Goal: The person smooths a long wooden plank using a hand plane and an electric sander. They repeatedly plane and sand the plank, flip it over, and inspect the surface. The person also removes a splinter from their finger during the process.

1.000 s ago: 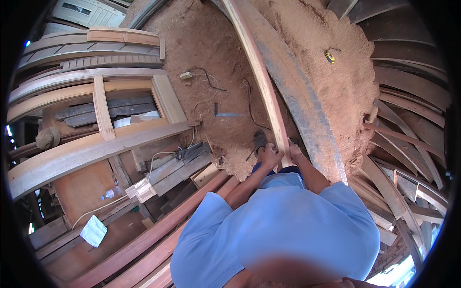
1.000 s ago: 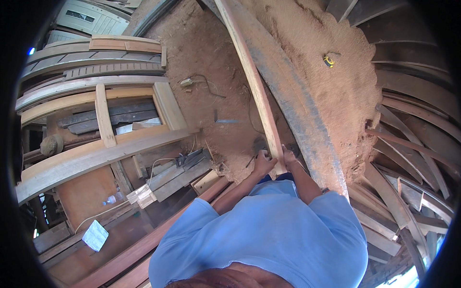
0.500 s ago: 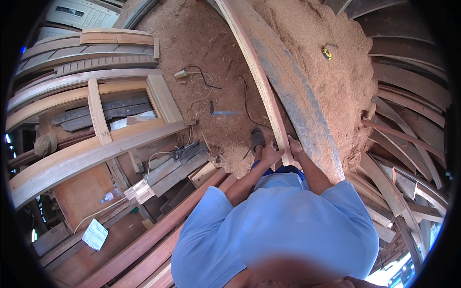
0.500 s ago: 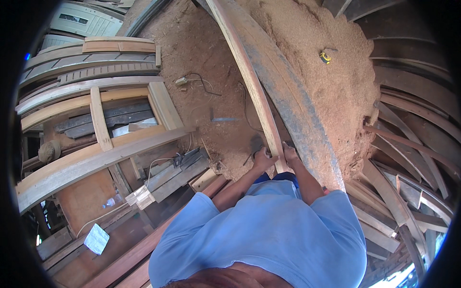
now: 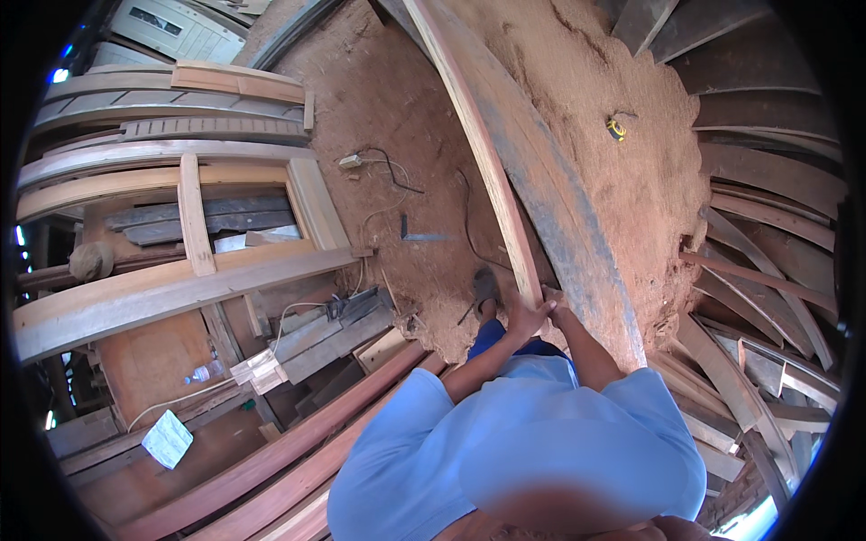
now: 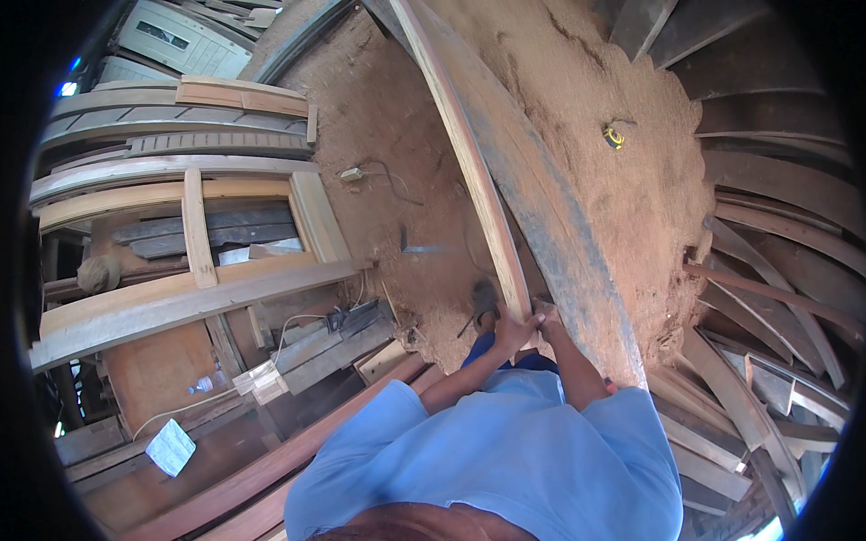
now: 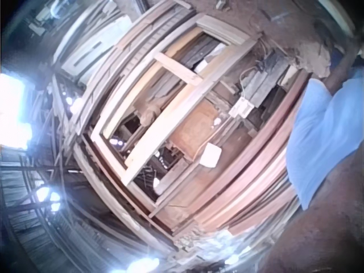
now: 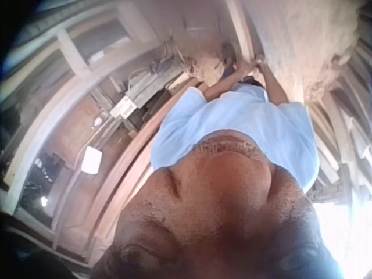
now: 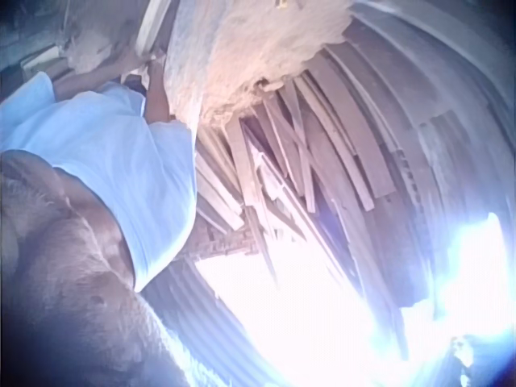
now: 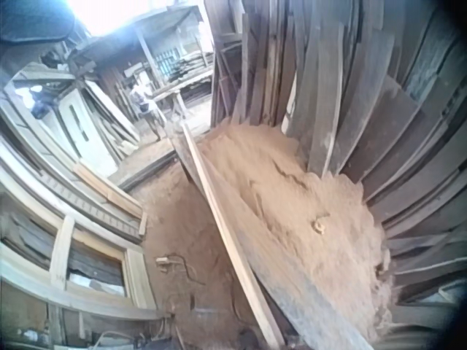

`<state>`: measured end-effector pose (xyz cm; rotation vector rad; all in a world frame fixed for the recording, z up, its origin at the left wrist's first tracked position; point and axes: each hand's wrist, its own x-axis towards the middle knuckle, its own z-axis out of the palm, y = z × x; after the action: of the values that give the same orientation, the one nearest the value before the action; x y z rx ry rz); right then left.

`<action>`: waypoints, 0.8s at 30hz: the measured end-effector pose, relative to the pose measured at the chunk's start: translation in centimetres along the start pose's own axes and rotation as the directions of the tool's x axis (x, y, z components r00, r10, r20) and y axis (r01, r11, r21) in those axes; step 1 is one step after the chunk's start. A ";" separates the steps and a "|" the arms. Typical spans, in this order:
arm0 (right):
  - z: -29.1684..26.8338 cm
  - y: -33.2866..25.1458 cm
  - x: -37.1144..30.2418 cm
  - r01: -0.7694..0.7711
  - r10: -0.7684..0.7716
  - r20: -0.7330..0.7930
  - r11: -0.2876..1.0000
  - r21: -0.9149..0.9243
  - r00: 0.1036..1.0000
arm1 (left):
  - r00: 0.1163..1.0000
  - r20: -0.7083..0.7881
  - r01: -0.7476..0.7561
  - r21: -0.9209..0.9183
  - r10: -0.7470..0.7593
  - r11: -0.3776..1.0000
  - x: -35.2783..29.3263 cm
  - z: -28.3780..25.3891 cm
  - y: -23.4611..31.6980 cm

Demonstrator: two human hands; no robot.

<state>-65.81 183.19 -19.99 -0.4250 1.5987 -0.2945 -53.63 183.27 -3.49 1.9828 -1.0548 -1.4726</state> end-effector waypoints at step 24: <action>-0.1 -1.5 -7.4 0.213 -0.227 0.250 0.974 0.080 0.941 | 0.919 0.369 0.360 -0.644 -0.138 0.675 3.4 -6.0 -7.2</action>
<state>-65.48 185.11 -12.68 -0.5798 1.2872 -0.4327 -45.27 184.39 -8.80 1.3968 -0.2005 -1.9818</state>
